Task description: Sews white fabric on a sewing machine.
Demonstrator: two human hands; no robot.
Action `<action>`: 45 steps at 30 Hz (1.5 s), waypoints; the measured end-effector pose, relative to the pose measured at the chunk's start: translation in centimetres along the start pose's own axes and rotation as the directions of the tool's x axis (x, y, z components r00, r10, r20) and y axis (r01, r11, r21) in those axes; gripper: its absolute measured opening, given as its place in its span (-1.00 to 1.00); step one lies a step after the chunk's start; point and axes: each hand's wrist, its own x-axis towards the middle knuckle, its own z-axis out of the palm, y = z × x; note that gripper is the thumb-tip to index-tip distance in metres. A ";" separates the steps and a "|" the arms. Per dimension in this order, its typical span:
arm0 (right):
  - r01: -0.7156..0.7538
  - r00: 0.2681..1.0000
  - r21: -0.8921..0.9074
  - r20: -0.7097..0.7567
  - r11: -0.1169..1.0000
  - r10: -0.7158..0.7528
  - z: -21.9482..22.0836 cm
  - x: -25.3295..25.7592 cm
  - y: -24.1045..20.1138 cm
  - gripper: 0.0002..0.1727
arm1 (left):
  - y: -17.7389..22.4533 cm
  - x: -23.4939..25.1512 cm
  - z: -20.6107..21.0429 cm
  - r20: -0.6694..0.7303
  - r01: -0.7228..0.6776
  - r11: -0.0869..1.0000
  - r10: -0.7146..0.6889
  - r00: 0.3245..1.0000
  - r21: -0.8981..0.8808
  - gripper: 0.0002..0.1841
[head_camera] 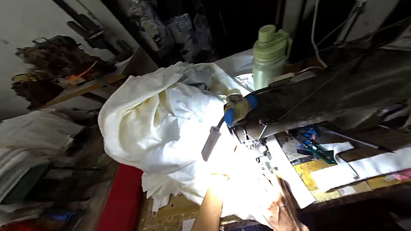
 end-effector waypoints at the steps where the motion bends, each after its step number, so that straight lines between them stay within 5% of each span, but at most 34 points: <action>1: 0.000 1.000 0.003 -0.003 1.000 0.000 0.1 -0.1 0.1 -0.51 | 1.4 0.4 -0.3 -0.201 -0.181 0.979 0.197 0.960 0.094 -0.66; 4: -0.010 1.000 0.018 0.000 1.000 0.010 -0.1 -0.4 -0.2 -0.54 | -0.2 0.0 1.0 -0.501 -0.574 0.819 0.499 0.707 0.006 -0.74; 6: 0.056 0.998 -0.028 -0.015 0.998 -0.057 -0.4 -0.9 -0.1 -0.57 | -2.5 -2.5 2.1 -0.408 -0.731 0.668 0.634 0.657 -0.138 -0.68; 9: 0.129 0.991 -0.027 -0.013 0.991 -0.130 -1.0 -2.6 0.3 -0.64 | -5.3 -5.6 2.4 -0.395 -0.809 0.550 0.804 0.446 0.207 -0.58; 10: 0.139 0.990 -0.015 -0.005 0.990 -0.139 -1.3 -3.2 0.4 -0.63 | -6.1 -5.9 2.0 -0.421 -0.768 0.564 0.802 0.423 0.304 -0.54; 15: 0.093 0.996 0.109 -0.007 0.990 -0.093 -2.6 -2.4 0.4 -0.63 | -3.8 -7.1 0.7 -0.508 -0.712 0.652 0.719 0.473 0.260 -0.72; 18: 0.048 0.996 0.129 -0.076 0.990 -0.039 -3.0 1.1 1.6 -0.64 | -0.2 -7.8 2.5 -0.417 -0.834 0.541 0.787 0.455 0.113 -0.67; 21: 0.059 0.998 0.118 0.021 0.991 -0.062 -3.2 3.3 3.1 -0.64 | 0.7 -6.7 4.9 -0.418 -0.903 0.426 0.832 0.366 0.057 -0.73; 23: 0.020 0.994 0.142 0.107 0.990 -0.035 -2.9 3.5 3.5 -0.63 | 0.4 -6.5 5.4 -0.419 -0.886 0.463 0.807 0.417 0.009 -0.75; 25: -0.033 0.989 0.142 0.148 0.989 0.011 -3.0 3.5 3.2 -0.61 | -0.1 -7.0 5.5 -0.397 -0.829 0.538 0.735 0.550 -0.153 -0.70; 27: -0.004 0.994 0.093 0.108 0.996 -0.006 -2.6 3.2 3.2 -0.59 | -0.5 -7.4 5.2 -0.410 -0.738 0.562 0.614 0.675 -0.374 -0.67; 28: 0.049 0.996 0.067 0.076 0.997 -0.054 -2.3 3.0 3.3 -0.58 | -0.6 -7.3 5.0 -0.465 -0.730 0.522 0.562 0.684 -0.442 -0.68; 34: 0.091 0.992 0.145 0.079 0.985 -0.103 -1.4 0.8 2.4 -0.58 | -0.6 -6.5 5.0 -0.561 -0.719 0.269 0.476 0.677 -0.641 -0.73; 37: 0.026 0.991 0.149 0.123 0.988 -0.044 -1.8 -1.2 0.8 -0.48 | -0.8 -6.4 5.4 -0.461 -0.719 0.347 0.585 0.668 -0.602 -0.70; 40: 0.105 0.987 0.193 0.100 0.975 -0.126 -3.1 -2.0 1.1 -0.72 | -1.0 -6.7 5.8 -0.350 -0.754 0.478 0.683 0.641 -0.451 -0.65; 45: 0.196 0.979 0.179 0.011 0.964 -0.202 -4.0 -1.8 2.6 -0.69 | -0.4 -7.0 5.7 -0.424 -0.892 0.374 0.786 0.451 -0.255 -0.74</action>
